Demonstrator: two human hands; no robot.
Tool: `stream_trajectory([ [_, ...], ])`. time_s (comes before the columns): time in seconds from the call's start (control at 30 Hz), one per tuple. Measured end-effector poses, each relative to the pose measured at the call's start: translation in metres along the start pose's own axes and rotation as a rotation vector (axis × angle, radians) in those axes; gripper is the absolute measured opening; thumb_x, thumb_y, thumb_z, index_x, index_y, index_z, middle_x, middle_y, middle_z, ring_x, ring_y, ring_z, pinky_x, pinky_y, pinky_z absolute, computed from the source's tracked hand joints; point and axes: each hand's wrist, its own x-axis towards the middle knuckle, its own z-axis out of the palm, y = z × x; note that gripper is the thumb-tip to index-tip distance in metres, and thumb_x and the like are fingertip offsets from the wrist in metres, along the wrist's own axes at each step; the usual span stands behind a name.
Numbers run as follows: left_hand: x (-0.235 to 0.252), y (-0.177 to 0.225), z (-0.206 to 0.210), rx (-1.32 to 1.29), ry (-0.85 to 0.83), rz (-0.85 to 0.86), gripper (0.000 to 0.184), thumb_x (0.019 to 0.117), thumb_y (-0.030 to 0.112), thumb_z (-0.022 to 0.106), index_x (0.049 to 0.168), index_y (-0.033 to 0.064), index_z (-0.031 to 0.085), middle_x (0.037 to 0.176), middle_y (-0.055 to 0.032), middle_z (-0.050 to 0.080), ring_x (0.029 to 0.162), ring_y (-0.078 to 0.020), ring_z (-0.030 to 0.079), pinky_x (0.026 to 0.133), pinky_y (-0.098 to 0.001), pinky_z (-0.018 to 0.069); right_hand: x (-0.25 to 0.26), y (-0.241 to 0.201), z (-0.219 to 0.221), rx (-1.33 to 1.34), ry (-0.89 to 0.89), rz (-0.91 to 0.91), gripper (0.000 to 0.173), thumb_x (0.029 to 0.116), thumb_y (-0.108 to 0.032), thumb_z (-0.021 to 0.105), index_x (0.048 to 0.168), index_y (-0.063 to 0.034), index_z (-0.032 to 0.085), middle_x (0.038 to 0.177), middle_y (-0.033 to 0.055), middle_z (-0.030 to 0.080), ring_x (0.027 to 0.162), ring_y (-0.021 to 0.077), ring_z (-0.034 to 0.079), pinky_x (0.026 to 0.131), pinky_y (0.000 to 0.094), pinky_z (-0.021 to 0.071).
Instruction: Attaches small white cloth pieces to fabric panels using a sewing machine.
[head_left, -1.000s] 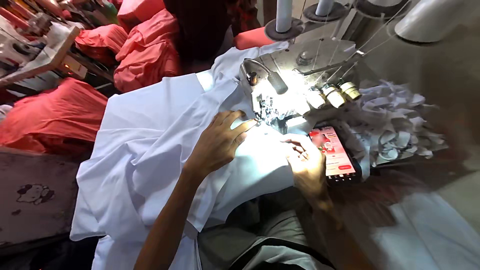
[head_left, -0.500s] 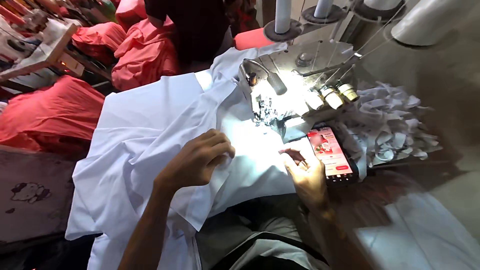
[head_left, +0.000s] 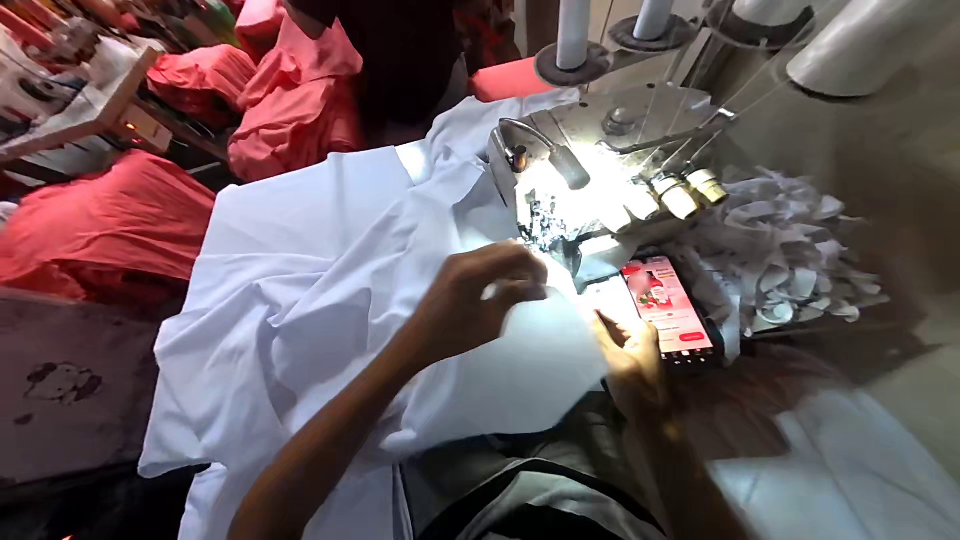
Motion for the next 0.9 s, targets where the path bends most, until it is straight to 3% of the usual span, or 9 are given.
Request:
stream_trajectory([
  [0.1, 0.019, -0.017, 0.044, 0.431, 0.027, 0.046, 0.015, 0.0987, 0.020, 0.063, 0.099, 0.0130, 0.077, 0.090, -0.0005, 0.072, 0.087, -0.0143, 0.069, 0.076, -0.0332, 0.0556, -0.006, -0.005, 0.002, 0.096, 0.098, 0.094, 0.020, 0.1076, -0.018, 0.044, 0.098, -0.0204, 0.062, 0.083, -0.0224, 0.066, 0.083, -0.0125, 0.062, 0.080, 0.0111, 0.0533],
  [0.17, 0.017, -0.026, 0.052, 0.513, 0.056, 0.070, 0.017, 0.0990, 0.020, 0.061, 0.103, 0.0133, 0.077, 0.092, -0.0018, 0.072, 0.090, -0.0187, 0.068, 0.077, -0.0355, 0.0538, -0.006, 0.000, -0.003, 0.100, 0.065, 0.072, 0.015, 0.1062, -0.029, 0.053, 0.099, -0.0237, 0.065, 0.088, -0.0236, 0.068, 0.087, -0.0113, 0.064, 0.085, 0.0128, 0.0532],
  [0.27, -0.006, -0.034, 0.014, 0.334, 0.090, -0.039, 0.018, 0.0967, 0.014, 0.066, 0.112, 0.0065, 0.073, 0.108, -0.0059, 0.071, 0.104, -0.0189, 0.066, 0.092, -0.0368, 0.0539, -0.004, 0.008, -0.009, -0.152, -0.008, 0.004, 0.020, 0.0928, -0.024, 0.066, 0.076, -0.0144, 0.067, 0.066, -0.0167, 0.060, 0.060, -0.0112, 0.054, 0.057, 0.0091, 0.0470],
  [0.37, -0.073, -0.063, -0.065, 0.425, 0.202, -0.350, 0.025, 0.0994, 0.015, 0.066, 0.121, 0.0034, 0.067, 0.121, -0.0101, 0.067, 0.112, -0.0198, 0.066, 0.099, -0.0373, 0.0551, -0.005, 0.010, -0.013, -0.214, -0.055, -0.004, 0.017, 0.0912, -0.019, 0.068, 0.077, -0.0098, 0.068, 0.067, -0.0158, 0.062, 0.061, -0.0128, 0.056, 0.059, 0.0084, 0.0497],
  [0.43, -0.140, -0.082, -0.124, 0.644, 0.238, -0.643, 0.036, 0.0985, 0.024, 0.068, 0.129, 0.0048, 0.064, 0.131, -0.0147, 0.064, 0.121, -0.0299, 0.062, 0.105, -0.0489, 0.0508, -0.005, 0.005, -0.014, -0.197, -0.070, 0.015, 0.013, 0.0907, -0.013, 0.068, 0.078, -0.0087, 0.068, 0.068, -0.0163, 0.063, 0.063, -0.0132, 0.058, 0.062, 0.0085, 0.0518],
  [0.53, -0.250, -0.093, -0.188, 0.715, 0.233, -0.988, 0.068, 0.0855, 0.037, 0.082, 0.143, 0.0101, 0.057, 0.146, -0.0216, 0.054, 0.132, -0.0471, 0.051, 0.105, -0.0694, 0.0415, -0.001, 0.002, -0.015, -0.196, -0.109, 0.042, 0.014, 0.0912, -0.009, 0.067, 0.078, -0.0083, 0.067, 0.068, -0.0165, 0.063, 0.063, -0.0131, 0.058, 0.063, 0.0092, 0.0520],
  [0.63, -0.314, -0.085, -0.203, 0.537, 0.190, -1.195, 0.098, 0.0741, 0.036, 0.091, 0.157, 0.0233, 0.041, 0.152, -0.0207, 0.047, 0.140, -0.0459, 0.043, 0.109, -0.0719, 0.0363, 0.000, 0.003, -0.015, -0.198, -0.123, 0.058, 0.013, 0.0903, -0.006, 0.067, 0.077, -0.0063, 0.066, 0.068, -0.0156, 0.063, 0.064, -0.0136, 0.058, 0.065, 0.0091, 0.0521],
  [0.77, -0.316, -0.087, -0.178, 0.740, 0.238, -1.150, 0.045, 0.0885, 0.016, 0.078, 0.130, 0.0065, 0.064, 0.111, -0.0220, 0.069, 0.109, -0.0461, 0.064, 0.092, -0.0711, 0.0485, 0.000, 0.003, -0.014, -0.217, -0.143, 0.031, 0.013, 0.0917, -0.004, 0.067, 0.078, -0.0042, 0.066, 0.069, -0.0153, 0.064, 0.066, -0.0147, 0.058, 0.067, 0.0084, 0.0522],
  [0.9, -0.299, -0.081, -0.203, 0.818, 0.201, -1.003, 0.028, 0.0949, 0.004, 0.067, 0.122, -0.0029, 0.067, 0.115, -0.0249, 0.068, 0.109, -0.0431, 0.067, 0.094, -0.0656, 0.0515, -0.001, 0.003, -0.015, -0.189, -0.148, 0.006, 0.015, 0.0925, -0.003, 0.066, 0.077, -0.0063, 0.066, 0.070, -0.0162, 0.064, 0.066, -0.0133, 0.059, 0.068, 0.0101, 0.0533],
])
